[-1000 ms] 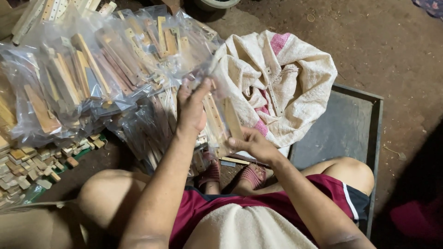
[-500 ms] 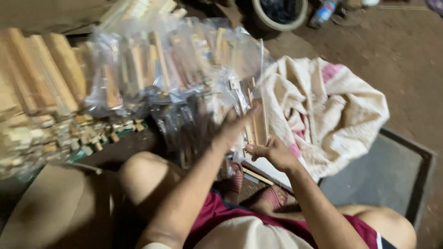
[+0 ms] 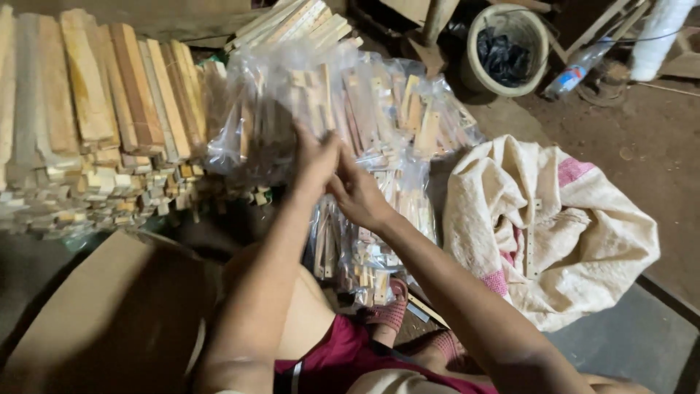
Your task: The person sorts wooden components by hand, removing pieces from a large white sack and placing them into plastic bags and onto a sorting tray.
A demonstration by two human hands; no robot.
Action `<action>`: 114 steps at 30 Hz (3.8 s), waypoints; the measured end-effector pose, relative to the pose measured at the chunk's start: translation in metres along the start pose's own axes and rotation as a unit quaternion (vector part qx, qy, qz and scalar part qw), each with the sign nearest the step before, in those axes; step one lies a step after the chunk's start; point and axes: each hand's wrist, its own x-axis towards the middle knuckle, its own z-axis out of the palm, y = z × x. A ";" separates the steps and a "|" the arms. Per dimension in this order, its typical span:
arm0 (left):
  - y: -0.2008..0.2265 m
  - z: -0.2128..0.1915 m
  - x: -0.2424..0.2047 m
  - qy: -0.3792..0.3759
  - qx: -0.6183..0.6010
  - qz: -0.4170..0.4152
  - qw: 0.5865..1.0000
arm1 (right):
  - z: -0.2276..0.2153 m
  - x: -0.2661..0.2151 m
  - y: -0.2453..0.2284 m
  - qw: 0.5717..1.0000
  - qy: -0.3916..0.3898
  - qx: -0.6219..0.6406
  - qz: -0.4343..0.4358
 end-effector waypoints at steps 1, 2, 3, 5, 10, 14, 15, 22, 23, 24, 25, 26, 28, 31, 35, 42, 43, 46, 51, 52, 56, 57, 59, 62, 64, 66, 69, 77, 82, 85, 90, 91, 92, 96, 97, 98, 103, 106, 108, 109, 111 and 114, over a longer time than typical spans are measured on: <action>-0.029 -0.002 0.032 0.003 -0.098 -0.019 0.995 | 0.003 0.011 0.002 0.999 -0.011 -0.020 0.027; -0.059 -0.002 0.065 0.006 -0.194 -0.039 0.980 | 0.006 0.022 0.005 0.997 -0.022 -0.039 0.055; -0.056 -0.014 0.066 0.000 -0.197 -0.039 0.980 | 0.009 0.028 0.008 0.997 -0.018 -0.043 0.058; -0.053 -0.039 0.067 0.026 -0.119 0.026 0.992 | 0.017 0.039 0.013 0.996 -0.019 -0.080 0.021; 0.011 -0.076 0.063 0.069 0.075 0.029 0.994 | 0.033 0.048 0.035 0.994 -0.043 -0.092 0.045; -0.012 -0.086 0.124 0.052 0.207 0.031 0.977 | 0.034 0.053 0.044 0.993 -0.018 -0.111 0.034; -0.013 -0.085 0.125 0.050 0.205 0.033 0.977 | 0.035 0.059 0.040 0.993 -0.016 -0.113 0.035; -0.013 -0.068 0.094 0.010 -0.064 0.012 0.998 | 0.039 0.087 -0.003 0.990 0.000 0.023 0.142; -0.026 -0.065 0.099 -0.016 -0.179 0.004 0.984 | 0.041 0.088 -0.009 0.983 0.000 0.063 0.172; -0.021 -0.066 0.091 -0.008 -0.176 0.003 0.984 | 0.039 0.087 -0.014 0.983 -0.007 0.067 0.169; -0.016 -0.066 0.083 -0.002 -0.191 0.000 0.982 | 0.036 0.087 -0.018 0.977 0.020 0.115 0.178; -0.012 -0.066 0.076 0.005 -0.205 -0.003 0.979 | 0.034 0.087 -0.022 0.968 0.046 0.162 0.187; -0.033 -0.075 0.089 0.022 -0.180 0.021 0.983 | 0.047 0.089 0.015 0.954 0.055 0.220 0.196; -0.016 -0.080 0.082 0.043 -0.126 0.038 0.990 | 0.053 0.094 0.028 0.930 0.055 0.288 0.220; -0.019 -0.074 0.083 0.039 -0.120 0.010 0.992 | 0.052 0.097 0.024 0.923 0.045 0.307 0.227; -0.026 -0.072 0.076 -0.018 -0.316 -0.157 0.935 | 0.038 0.084 0.019 0.896 0.054 0.355 0.262; -0.038 -0.067 0.081 0.007 -0.282 -0.118 0.952 | 0.037 0.081 0.013 0.906 0.035 0.341 0.248; -0.040 -0.054 0.082 0.035 -0.239 -0.083 0.967 | 0.034 0.077 0.011 0.914 0.026 0.331 0.234; -0.008 -0.069 0.052 -0.068 -0.296 -0.045 0.952 | 0.032 0.082 0.051 0.907 0.054 0.350 0.228; -0.007 -0.069 0.049 -0.070 -0.262 -0.040 0.962 | 0.032 0.081 0.054 0.905 0.061 0.354 0.230; -0.012 -0.061 0.049 -0.011 -0.177 -0.010 0.984 | 0.035 0.083 0.049 0.910 0.070 0.331 0.239; -0.015 -0.060 0.052 -0.014 -0.178 -0.008 0.984 | 0.035 0.083 0.044 0.911 0.073 0.330 0.238; -0.021 -0.057 0.058 0.020 -0.109 0.012 0.994 | 0.036 0.082 0.033 0.904 0.087 0.332 0.255; -0.028 -0.036 0.058 0.003 -0.154 -0.011 0.988 | 0.026 0.080 0.050 0.927 0.097 0.273 0.239; -0.028 -0.038 0.062 -0.015 -0.204 -0.035 0.978 | 0.023 0.078 0.057 0.923 0.116 0.273 0.243; -0.035 -0.031 0.069 -0.033 -0.254 -0.061 0.965 | 0.018 0.075 0.058 0.920 0.135 0.272 0.249; -0.051 -0.008 0.081 -0.062 -0.210 -0.050 0.974 | 0.013 0.070 0.058 0.927 0.134 0.244 0.253; -0.028 0.000 0.079 -0.018 -0.126 -0.061 0.990 | 0.002 0.081 0.074 0.974 0.069 0.042 0.211; -0.014 0.021 0.072 -0.010 0.094 0.003 0.995 | 0.008 0.089 0.114 0.970 0.111 -0.021 0.215; -0.030 0.034 0.077 0.027 0.294 0.079 0.952 | -0.002 0.086 0.140 0.972 0.093 -0.060 0.206; -0.014 0.026 0.062 0.041 0.374 0.056 0.925 | -0.067 0.040 0.101 0.961 0.139 0.031 0.238; -0.011 0.021 0.052 0.072 0.371 0.119 0.918 | -0.077 0.024 0.110 0.941 0.198 0.052 0.268; -0.007 0.016 0.042 0.104 0.365 0.181 0.908 | -0.088 0.007 0.119 0.917 0.256 0.073 0.297; -0.009 0.018 -0.026 0.222 0.187 0.339 0.895 | -0.074 -0.059 0.198 0.911 0.312 0.080 0.256; -0.027 0.030 -0.043 0.196 0.142 0.322 0.916 | -0.067 -0.067 0.215 0.908 0.243 -0.021 0.341; -0.044 0.041 -0.061 0.169 0.096 0.303 0.933 | -0.059 -0.076 0.232 0.884 0.167 -0.121 0.419; -0.136 0.079 -0.097 -0.090 0.219 0.013 0.971 | -0.033 -0.092 0.266 0.899 0.142 -0.170 0.378; -0.154 0.089 -0.092 -0.131 0.261 -0.063 0.954 | -0.036 -0.095 0.239 0.921 0.187 -0.084 0.332; -0.152 0.090 -0.089 -0.149 0.265 -0.086 0.949 | -0.036 -0.096 0.218 0.934 0.216 -0.014 0.285; -0.146 0.089 -0.091 -0.164 0.266 -0.088 0.946 | -0.033 -0.100 0.211 0.940 0.235 0.035 0.244; -0.144 0.090 -0.091 -0.182 0.269 -0.089 0.941 | -0.032 -0.106 0.202 0.941 0.255 0.084 0.205; -0.136 0.094 -0.092 -0.172 0.317 -0.075 0.930 | -0.033 -0.111 0.194 0.933 0.289 0.112 0.181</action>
